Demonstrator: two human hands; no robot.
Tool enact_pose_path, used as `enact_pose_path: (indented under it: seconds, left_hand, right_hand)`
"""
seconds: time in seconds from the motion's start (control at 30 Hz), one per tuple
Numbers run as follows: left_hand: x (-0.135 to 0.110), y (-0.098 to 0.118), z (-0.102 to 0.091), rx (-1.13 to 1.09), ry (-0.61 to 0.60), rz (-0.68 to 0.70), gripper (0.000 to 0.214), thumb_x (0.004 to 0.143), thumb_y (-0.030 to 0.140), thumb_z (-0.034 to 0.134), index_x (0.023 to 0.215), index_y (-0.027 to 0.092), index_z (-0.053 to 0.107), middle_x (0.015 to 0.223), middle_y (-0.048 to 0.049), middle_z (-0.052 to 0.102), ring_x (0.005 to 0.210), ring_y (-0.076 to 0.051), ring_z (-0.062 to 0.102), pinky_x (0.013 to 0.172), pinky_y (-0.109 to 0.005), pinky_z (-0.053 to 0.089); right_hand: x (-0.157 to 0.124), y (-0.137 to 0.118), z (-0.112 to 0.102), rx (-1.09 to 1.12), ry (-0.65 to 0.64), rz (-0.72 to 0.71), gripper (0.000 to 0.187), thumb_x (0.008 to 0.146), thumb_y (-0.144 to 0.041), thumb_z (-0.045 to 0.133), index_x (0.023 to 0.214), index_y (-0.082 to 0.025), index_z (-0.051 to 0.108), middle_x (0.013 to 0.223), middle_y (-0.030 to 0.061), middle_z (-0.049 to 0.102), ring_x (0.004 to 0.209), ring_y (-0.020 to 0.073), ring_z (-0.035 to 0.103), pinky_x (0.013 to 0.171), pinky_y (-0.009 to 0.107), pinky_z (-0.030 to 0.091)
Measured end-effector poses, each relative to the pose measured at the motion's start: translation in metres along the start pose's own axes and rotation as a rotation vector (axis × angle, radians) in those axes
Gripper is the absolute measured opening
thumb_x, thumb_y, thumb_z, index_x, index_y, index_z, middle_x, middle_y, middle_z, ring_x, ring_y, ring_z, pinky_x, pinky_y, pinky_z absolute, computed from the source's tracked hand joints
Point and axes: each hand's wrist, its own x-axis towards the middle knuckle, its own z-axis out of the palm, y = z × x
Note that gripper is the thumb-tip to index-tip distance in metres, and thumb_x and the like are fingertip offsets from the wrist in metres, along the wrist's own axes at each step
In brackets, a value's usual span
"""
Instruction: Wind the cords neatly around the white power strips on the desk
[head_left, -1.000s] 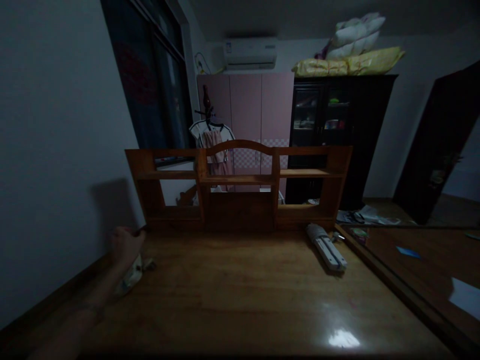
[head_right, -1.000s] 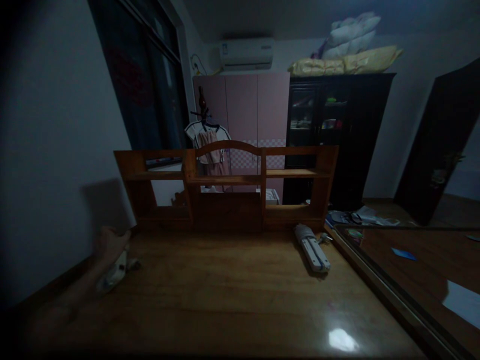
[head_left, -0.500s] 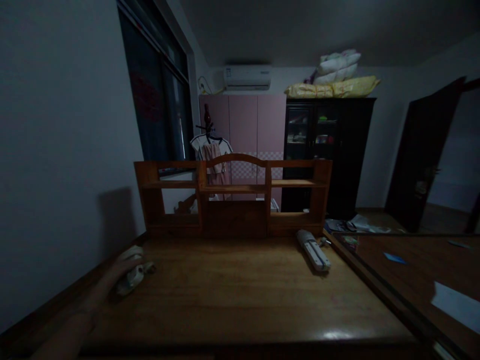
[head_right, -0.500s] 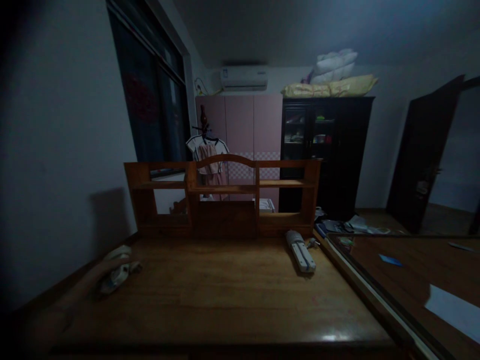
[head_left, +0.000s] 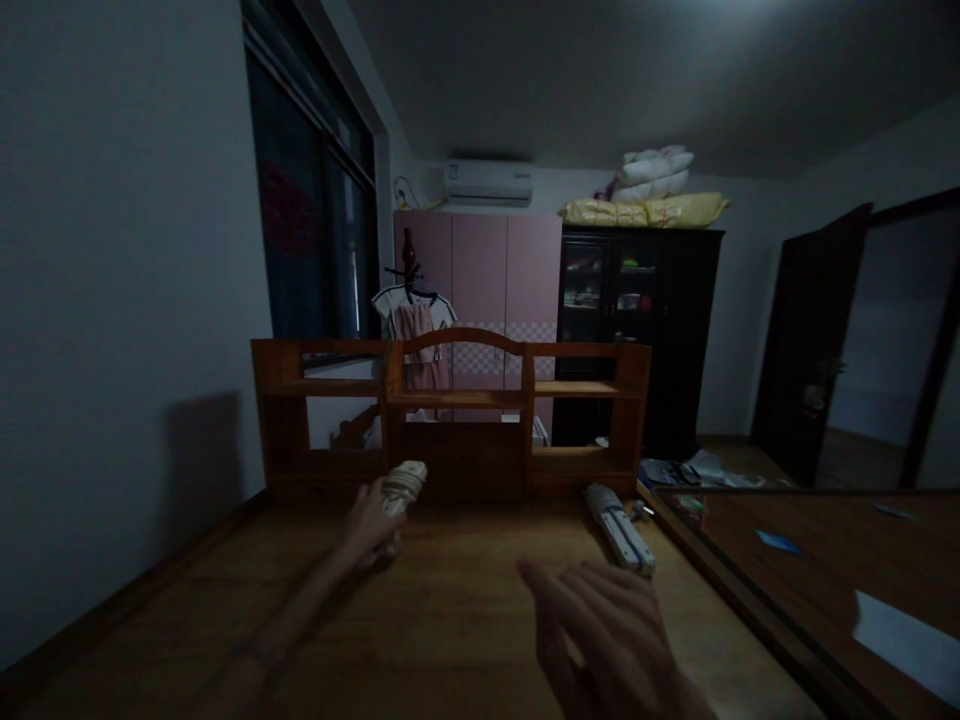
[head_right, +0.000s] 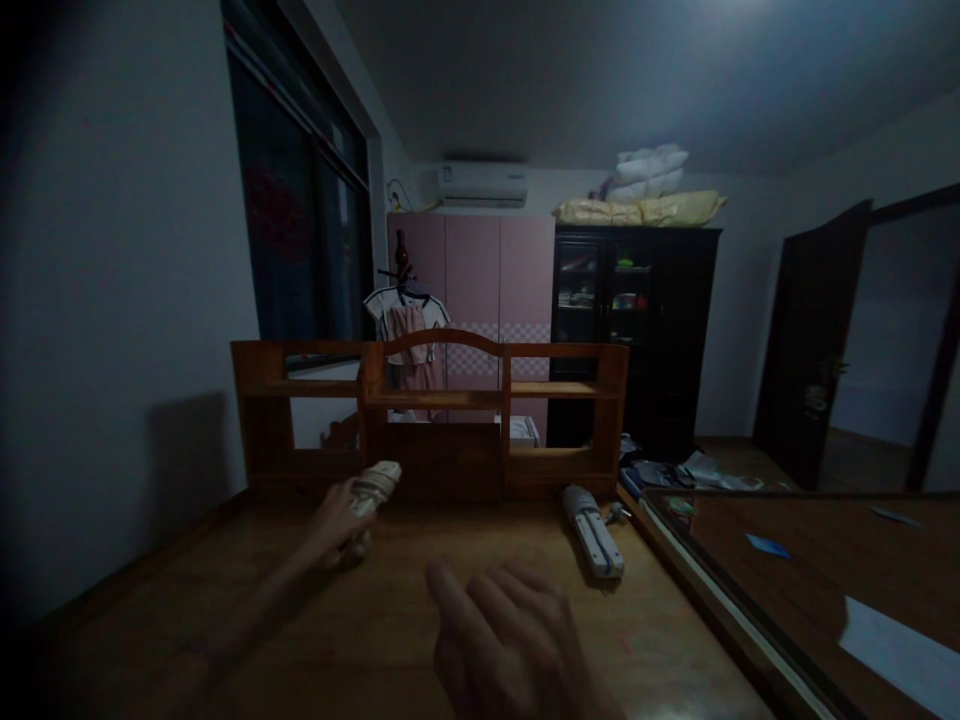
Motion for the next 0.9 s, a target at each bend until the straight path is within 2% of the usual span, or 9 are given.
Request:
enact_pose_path:
  seconds: [0.07,0.13,0.23,0.4,0.5,0.6,0.67,0.77,0.9]
  left_hand:
    - [0.002,0.022,0.024,0.034,0.013,0.196,0.073,0.074,0.021,0.069,0.139,0.024,0.036,0.129,-0.0105,0.049,0.109,-0.026,0.056,0.091,-0.036,0.046]
    - [-0.004,0.037,0.045,0.12,0.069,0.512,0.083,0.073,0.015,0.065,0.145,0.029,0.026,0.135,-0.0105,0.045,0.119,-0.028,0.051,0.098,-0.039,0.043]
    - [-0.02,0.046,0.067,0.223,0.111,0.88,0.076,0.078,0.013,0.059,0.145,0.029,0.027,0.136,-0.0119,0.047,0.121,-0.028,0.049,0.099,-0.042,0.044]
    - [-0.049,0.045,0.073,0.265,0.222,1.233,0.053,0.086,0.009,0.048,0.138,0.023,0.043,0.136,-0.0129,0.049,0.133,-0.027,0.039,0.095,-0.035,0.049]
    - [-0.056,0.046,0.064,0.279,0.167,1.426,0.042,0.089,0.017,0.05,0.13,0.026,0.051,0.133,-0.0086,0.055,0.13,-0.026,0.043,0.098,-0.037,0.048]
    - [-0.055,0.047,0.059,0.294,0.172,1.464,0.039,0.09,0.024,0.053,0.129,0.028,0.053,0.129,-0.0077,0.058,0.125,-0.023,0.049,0.096,-0.034,0.05]
    - [-0.054,0.046,0.062,0.312,0.2,1.407,0.04,0.091,0.022,0.05,0.13,0.026,0.052,0.124,-0.0091,0.061,0.121,-0.02,0.053,0.093,-0.028,0.051]
    - [-0.056,0.044,0.07,0.31,0.196,1.351,0.046,0.091,0.017,0.047,0.135,0.028,0.046,0.122,-0.0081,0.063,0.121,-0.017,0.053,0.092,-0.025,0.051]
    - [-0.061,0.041,0.077,0.209,0.074,1.305,0.058,0.089,0.032,0.056,0.142,0.024,0.035,0.129,-0.0137,0.057,0.126,-0.023,0.048,0.096,-0.032,0.048]
  right_hand:
    - [-0.014,0.03,0.033,-0.015,-0.091,0.023,0.047,0.085,-0.01,0.046,0.131,-0.017,0.046,0.067,0.0026,0.066,0.056,0.0153,0.06,0.058,0.027,0.045]
    - [-0.033,0.064,0.065,-0.013,-0.156,0.121,0.035,0.088,-0.013,0.042,0.12,-0.016,0.055,0.074,0.0054,0.069,0.063,0.0161,0.063,0.063,0.027,0.045]
    - [-0.059,0.112,0.104,0.112,-0.267,0.446,0.029,0.094,-0.031,0.039,0.107,-0.018,0.062,0.07,0.0047,0.066,0.063,0.0174,0.061,0.061,0.027,0.042]
    - [-0.075,0.147,0.15,0.824,-0.377,1.045,0.07,0.092,-0.065,0.019,0.084,-0.017,0.069,0.083,0.0068,0.067,0.081,0.0214,0.06,0.076,0.033,0.044]
    - [-0.078,0.146,0.182,1.225,-0.461,1.239,0.09,0.082,-0.079,0.01,0.096,-0.015,0.071,0.078,0.0082,0.066,0.075,0.0215,0.06,0.073,0.034,0.043]
    - [-0.089,0.14,0.209,1.434,-0.558,1.302,0.092,0.074,-0.086,0.018,0.115,-0.02,0.065,0.076,0.0085,0.066,0.075,0.0242,0.061,0.076,0.039,0.043]
    - [-0.097,0.136,0.216,1.461,-0.654,1.252,0.08,0.073,-0.085,0.029,0.119,-0.029,0.064,0.093,0.0084,0.069,0.092,0.0281,0.061,0.087,0.045,0.039]
    - [-0.103,0.13,0.21,1.493,-0.704,1.187,0.058,0.084,-0.072,0.034,0.122,-0.037,0.06,0.122,0.0038,0.061,0.117,0.0275,0.052,0.103,0.046,0.029]
    - [-0.093,0.125,0.193,1.629,-0.588,1.122,0.048,0.092,-0.053,0.041,0.131,-0.029,0.053,0.137,0.0052,0.05,0.127,0.0229,0.044,0.108,0.04,0.027]
